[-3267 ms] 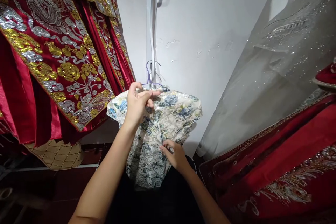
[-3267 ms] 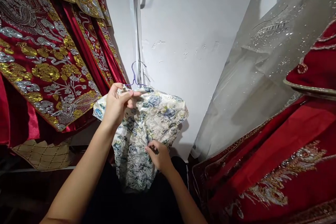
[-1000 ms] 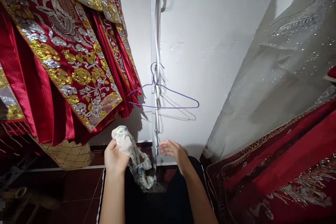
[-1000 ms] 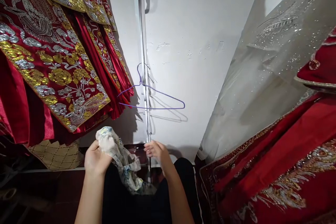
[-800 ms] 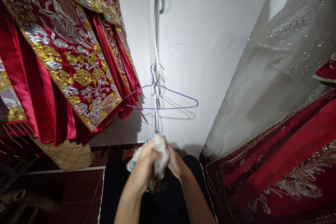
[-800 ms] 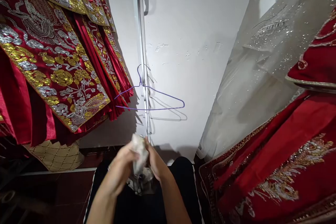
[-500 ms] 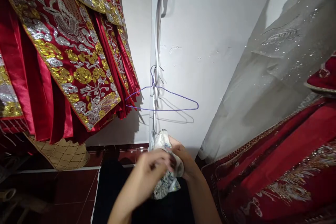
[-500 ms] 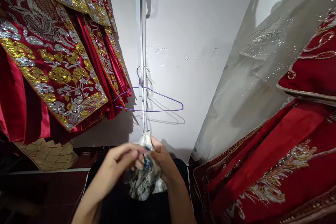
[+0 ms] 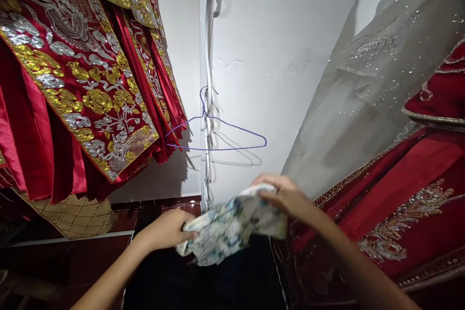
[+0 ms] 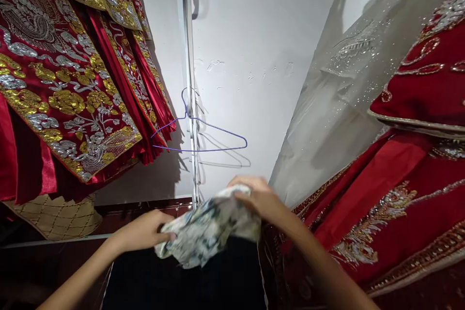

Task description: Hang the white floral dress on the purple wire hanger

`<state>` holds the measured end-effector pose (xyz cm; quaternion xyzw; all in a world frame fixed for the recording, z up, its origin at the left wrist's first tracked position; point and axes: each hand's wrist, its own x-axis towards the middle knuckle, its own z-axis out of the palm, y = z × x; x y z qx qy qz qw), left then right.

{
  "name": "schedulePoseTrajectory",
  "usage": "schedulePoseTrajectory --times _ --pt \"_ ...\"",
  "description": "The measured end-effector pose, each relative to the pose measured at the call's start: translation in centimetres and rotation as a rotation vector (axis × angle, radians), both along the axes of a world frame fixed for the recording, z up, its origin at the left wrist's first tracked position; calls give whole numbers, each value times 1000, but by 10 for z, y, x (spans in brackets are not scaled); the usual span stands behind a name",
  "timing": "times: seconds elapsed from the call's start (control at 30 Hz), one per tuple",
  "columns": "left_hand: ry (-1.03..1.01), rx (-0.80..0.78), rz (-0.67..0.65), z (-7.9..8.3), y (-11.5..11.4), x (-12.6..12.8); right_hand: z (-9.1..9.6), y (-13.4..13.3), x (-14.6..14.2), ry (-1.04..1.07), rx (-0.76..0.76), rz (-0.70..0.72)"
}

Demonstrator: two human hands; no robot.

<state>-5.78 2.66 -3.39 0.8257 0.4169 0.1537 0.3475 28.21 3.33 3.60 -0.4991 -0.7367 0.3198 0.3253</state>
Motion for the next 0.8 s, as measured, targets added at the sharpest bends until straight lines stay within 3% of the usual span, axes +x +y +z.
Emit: schedulePoseTrajectory --times 0.03,0.1,0.2,0.3,0.4,0.5,0.6,0.67,0.8 --pt "-6 53 59 5 0 -6 7 13 12 52 75 -126" --pt "-62 146 140 20 -1 -9 21 43 31 170 265 -250" --pt "-163 250 177 43 -7 5 44 92 41 390 415 -245" --pt "-315 266 203 51 -12 23 68 135 28 565 310 -155" --pt "-611 226 332 43 -10 30 89 161 3 523 93 24" --pt "-853 187 509 33 -3 19 100 166 -22 331 -35 193" --pt "-885 154 559 30 7 -6 100 155 -39 216 -47 278" --pt "-764 179 533 31 16 -26 98 144 -45 243 11 297" --pt "-304 258 444 31 44 -59 98 128 -45 297 133 230"
